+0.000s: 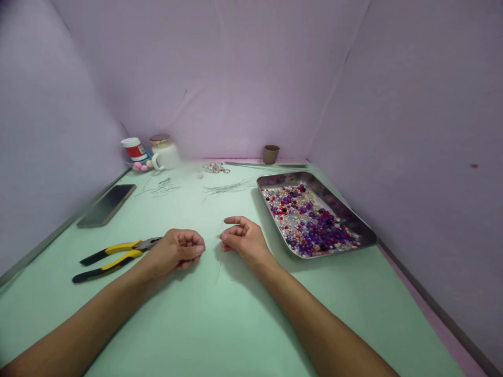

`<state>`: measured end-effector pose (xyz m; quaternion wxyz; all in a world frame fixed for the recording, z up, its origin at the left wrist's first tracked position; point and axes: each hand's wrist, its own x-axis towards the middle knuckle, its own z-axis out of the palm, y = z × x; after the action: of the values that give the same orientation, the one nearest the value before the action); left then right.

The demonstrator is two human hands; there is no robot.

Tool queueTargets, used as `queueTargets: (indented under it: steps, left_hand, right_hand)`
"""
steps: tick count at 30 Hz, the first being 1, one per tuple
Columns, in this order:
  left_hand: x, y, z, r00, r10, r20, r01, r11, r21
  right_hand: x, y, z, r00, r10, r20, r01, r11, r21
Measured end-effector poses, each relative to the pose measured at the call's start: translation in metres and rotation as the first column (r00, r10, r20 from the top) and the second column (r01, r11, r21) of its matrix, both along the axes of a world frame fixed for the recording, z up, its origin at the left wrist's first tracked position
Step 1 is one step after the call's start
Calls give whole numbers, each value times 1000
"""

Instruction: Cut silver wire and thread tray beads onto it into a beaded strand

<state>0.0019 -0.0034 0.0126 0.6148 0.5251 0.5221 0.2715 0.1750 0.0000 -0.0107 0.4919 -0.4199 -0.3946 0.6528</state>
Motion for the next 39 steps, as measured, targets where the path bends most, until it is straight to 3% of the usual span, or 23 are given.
queueTargets:
  steps: [8, 16, 20, 24, 27, 30, 33, 35, 36, 39]
  left_hand:
    - [0, -1, 6, 991, -49, -127, 58, 996, 64]
    - [1, -4, 10, 969, -128, -212, 152, 983, 101]
    - [-7, 0, 13, 964, -90, -252, 137, 975, 175]
    - [-14, 4, 13, 951, -72, -299, 152, 955, 254]
    - [-16, 4, 12, 915, -56, -399, 203, 920, 335]
    - [-16, 2, 14, 804, 53, -593, 276, 849, 450]
    - [-15, -2, 15, 678, 228, -699, 421, 658, 624]
    - [-14, -4, 16, 670, 251, -699, 518, 517, 682]
    - [-14, -5, 16, 675, 246, -695, 543, 473, 694]
    - [-11, -8, 15, 680, 278, -679, 555, 410, 724]
  right_hand:
    - [1, -2, 3, 995, 96, -8, -96, 995, 20]
    - [-2, -1, 0, 996, 78, 52, -78, 997, 6]
    - [0, -1, 3, 999, 18, 29, -16, 998, -63]
    - [2, -1, 7, 998, 46, 50, -39, 991, -127]
    - [4, -1, 6, 991, 74, 108, -64, 993, -100]
    - [5, 0, 1, 945, 63, 322, -74, 997, 22]
    - [4, -1, -3, 886, -20, 463, -59, 986, 155]
    - [1, -3, -2, 891, -52, 452, -29, 985, 171]
    - [0, -4, -1, 898, -63, 435, -9, 987, 163]
    - [-6, -8, 4, 915, -84, 394, 45, 993, 108]
